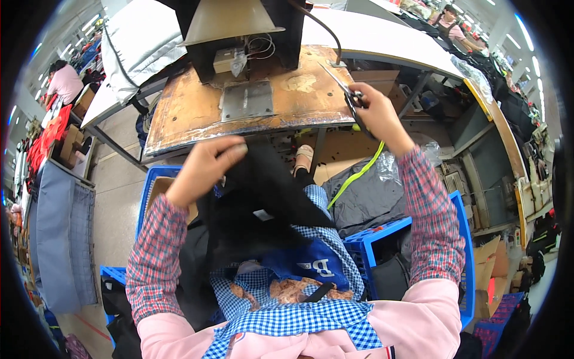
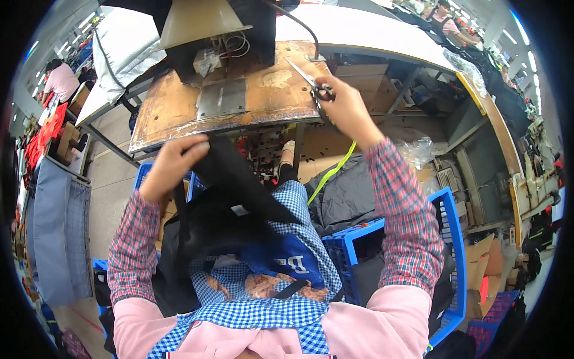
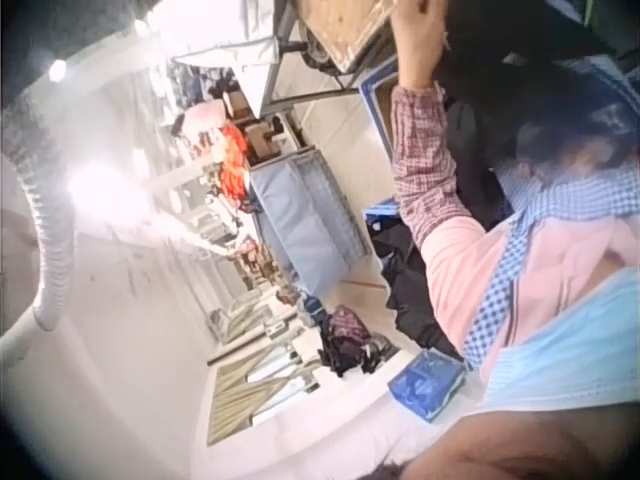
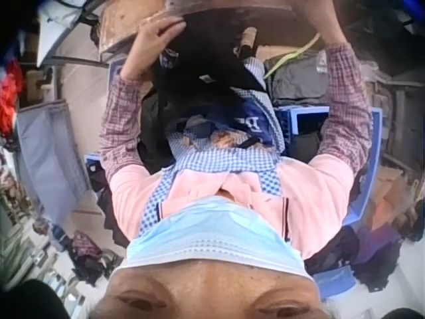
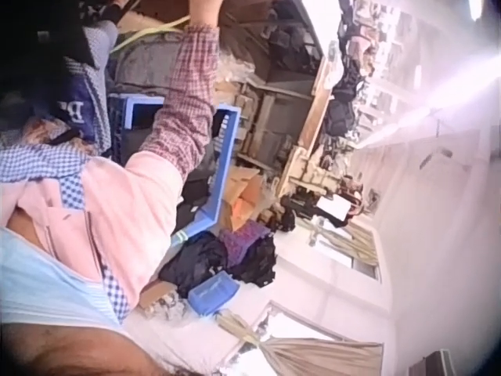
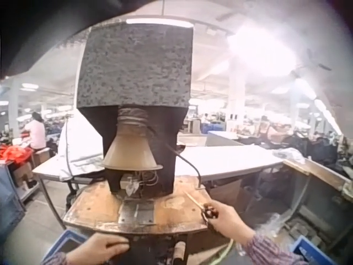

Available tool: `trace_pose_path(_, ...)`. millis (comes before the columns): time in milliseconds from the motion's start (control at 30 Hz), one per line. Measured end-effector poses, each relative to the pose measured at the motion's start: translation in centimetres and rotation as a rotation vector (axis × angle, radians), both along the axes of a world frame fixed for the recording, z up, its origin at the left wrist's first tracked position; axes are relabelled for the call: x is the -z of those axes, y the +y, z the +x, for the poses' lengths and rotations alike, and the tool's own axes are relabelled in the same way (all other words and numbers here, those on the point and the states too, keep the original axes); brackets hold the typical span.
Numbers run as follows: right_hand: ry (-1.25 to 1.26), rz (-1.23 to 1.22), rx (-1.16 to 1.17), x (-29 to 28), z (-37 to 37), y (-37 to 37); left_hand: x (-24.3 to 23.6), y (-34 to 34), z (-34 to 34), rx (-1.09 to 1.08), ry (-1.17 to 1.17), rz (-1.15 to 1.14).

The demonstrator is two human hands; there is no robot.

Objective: Trimming excess threads and assembling black fabric bag components using scissors at a manufacturing workstation.

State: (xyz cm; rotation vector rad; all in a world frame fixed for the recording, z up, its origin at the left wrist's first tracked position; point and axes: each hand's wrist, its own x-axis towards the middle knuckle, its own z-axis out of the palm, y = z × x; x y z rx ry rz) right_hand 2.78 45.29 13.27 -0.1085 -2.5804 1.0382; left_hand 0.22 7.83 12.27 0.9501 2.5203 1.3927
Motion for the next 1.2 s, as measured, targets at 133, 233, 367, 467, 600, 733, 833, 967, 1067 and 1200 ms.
trace_pose_path(133,0.025,0.189,-0.017,2.6,-9.5,5.5,2.4,1.4,4.8,0.089,0.113,0.025)
trace_pose_path(233,-0.190,0.385,0.047,3.2,-16.6,5.1,2.2,1.7,6.7,0.063,0.319,-0.008)
trace_pose_path(367,-0.042,0.458,0.209,5.0,-19.5,5.0,3.1,2.7,6.9,0.049,0.310,0.070)
trace_pose_path(467,-0.047,0.371,-0.246,1.2,-15.8,-5.5,3.4,-0.4,7.7,-0.111,0.267,0.072)
trace_pose_path(600,-0.492,-0.152,-1.105,-0.8,1.9,-9.6,3.1,0.3,8.7,-0.176,0.238,0.100)
trace_pose_path(733,-0.268,-0.310,-1.032,5.3,12.1,-11.6,0.6,2.5,12.2,-0.032,0.333,0.027)
trace_pose_path(833,-0.177,-0.251,-0.866,2.2,15.4,-10.1,-3.4,3.4,17.6,0.167,0.723,0.088)
trace_pose_path(967,-0.082,-0.011,-0.790,-2.6,17.9,-8.7,-5.3,3.7,23.7,1.150,0.054,0.138)
trace_pose_path(1067,-0.020,0.074,-0.723,-5.3,19.3,-7.6,-3.3,3.5,26.3,1.150,-0.171,0.230)
trace_pose_path(1200,0.040,0.230,-0.660,-9.4,21.0,-6.3,-4.0,1.9,26.6,1.236,-0.153,0.264)
